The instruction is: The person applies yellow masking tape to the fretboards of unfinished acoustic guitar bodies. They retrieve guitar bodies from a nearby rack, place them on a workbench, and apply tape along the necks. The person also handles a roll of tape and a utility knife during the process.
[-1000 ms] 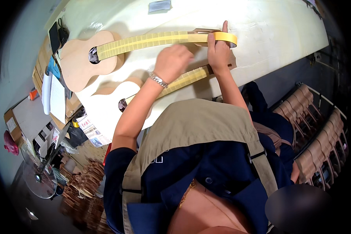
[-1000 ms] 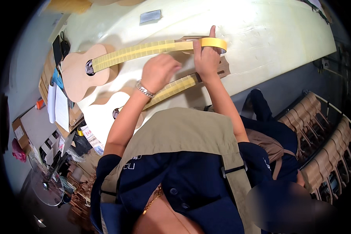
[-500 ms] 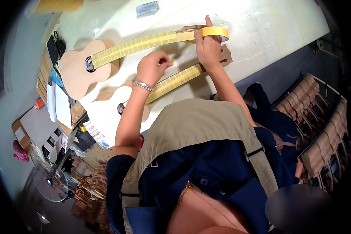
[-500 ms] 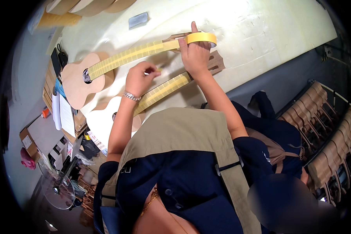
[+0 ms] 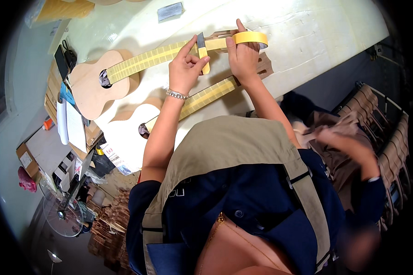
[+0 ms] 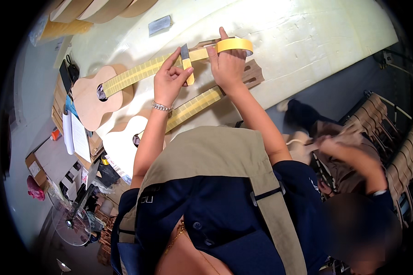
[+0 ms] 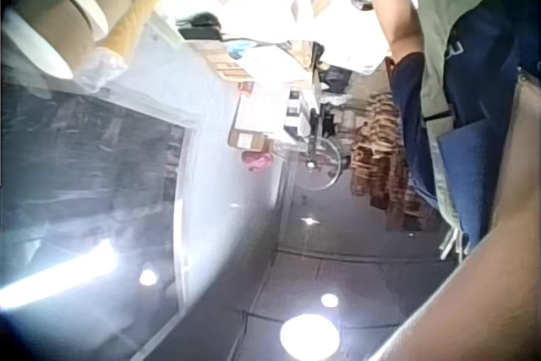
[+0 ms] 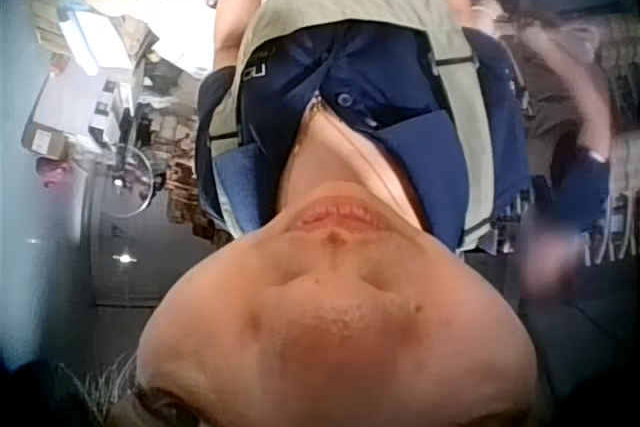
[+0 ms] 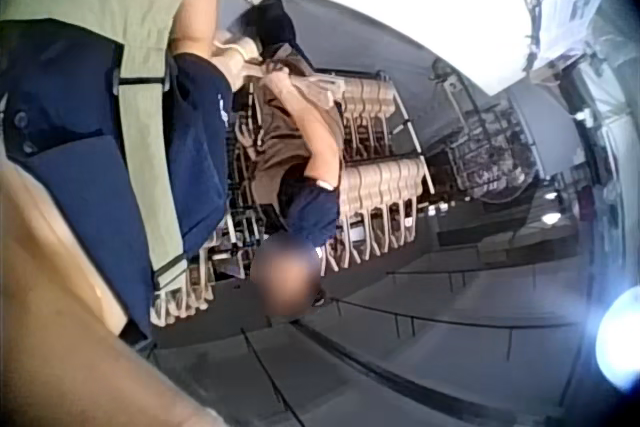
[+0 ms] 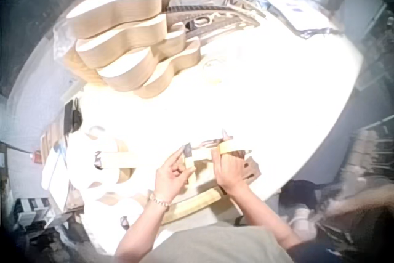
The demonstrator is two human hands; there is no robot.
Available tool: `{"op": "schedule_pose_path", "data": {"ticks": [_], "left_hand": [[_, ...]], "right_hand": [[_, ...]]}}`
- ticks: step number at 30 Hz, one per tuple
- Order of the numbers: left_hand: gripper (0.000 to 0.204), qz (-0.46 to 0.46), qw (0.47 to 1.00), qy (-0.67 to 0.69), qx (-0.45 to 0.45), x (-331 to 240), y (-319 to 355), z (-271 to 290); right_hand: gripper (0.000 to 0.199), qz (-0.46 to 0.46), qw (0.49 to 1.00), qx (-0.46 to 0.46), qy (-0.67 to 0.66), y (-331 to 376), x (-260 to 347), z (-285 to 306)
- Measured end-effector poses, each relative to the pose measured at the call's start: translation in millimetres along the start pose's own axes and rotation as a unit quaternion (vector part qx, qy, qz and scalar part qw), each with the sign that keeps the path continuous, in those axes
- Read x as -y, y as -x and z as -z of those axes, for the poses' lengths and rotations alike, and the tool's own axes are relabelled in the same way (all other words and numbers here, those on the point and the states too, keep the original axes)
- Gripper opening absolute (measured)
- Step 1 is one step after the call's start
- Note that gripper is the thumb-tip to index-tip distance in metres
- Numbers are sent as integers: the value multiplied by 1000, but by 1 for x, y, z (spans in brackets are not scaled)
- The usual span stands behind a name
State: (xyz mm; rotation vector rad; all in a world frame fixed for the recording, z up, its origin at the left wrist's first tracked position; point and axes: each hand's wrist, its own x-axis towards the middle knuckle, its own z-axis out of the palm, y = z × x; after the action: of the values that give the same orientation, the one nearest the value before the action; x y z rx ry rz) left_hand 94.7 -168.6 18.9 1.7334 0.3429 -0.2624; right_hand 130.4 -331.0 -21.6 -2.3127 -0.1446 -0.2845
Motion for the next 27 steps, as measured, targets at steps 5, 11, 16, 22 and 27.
{"op": "schedule_pose_path", "data": {"ticks": [5, 11, 16, 22, 27], "left_hand": [[60, 15, 1000, -19, 6, -3, -3, 0], [64, -171, 956, -238, -12, 6, 13, 20], [52, -440, 787, -431, -31, 8, 13, 45], [67, -315, 816, -471, -118, -13, -30, 10], [69, -136, 777, -571, -227, 32, -29, 128]], "right_hand": [[38, 227, 961, 131, -87, 12, 20, 11], [22, 281, 954, 107, 19, -56, 27, 40], [27, 195, 949, 65, 240, -118, -42, 30], [20, 262, 945, 192, -30, -138, 25, -50], [25, 332, 908, 251, 36, -149, 27, -106]]}}
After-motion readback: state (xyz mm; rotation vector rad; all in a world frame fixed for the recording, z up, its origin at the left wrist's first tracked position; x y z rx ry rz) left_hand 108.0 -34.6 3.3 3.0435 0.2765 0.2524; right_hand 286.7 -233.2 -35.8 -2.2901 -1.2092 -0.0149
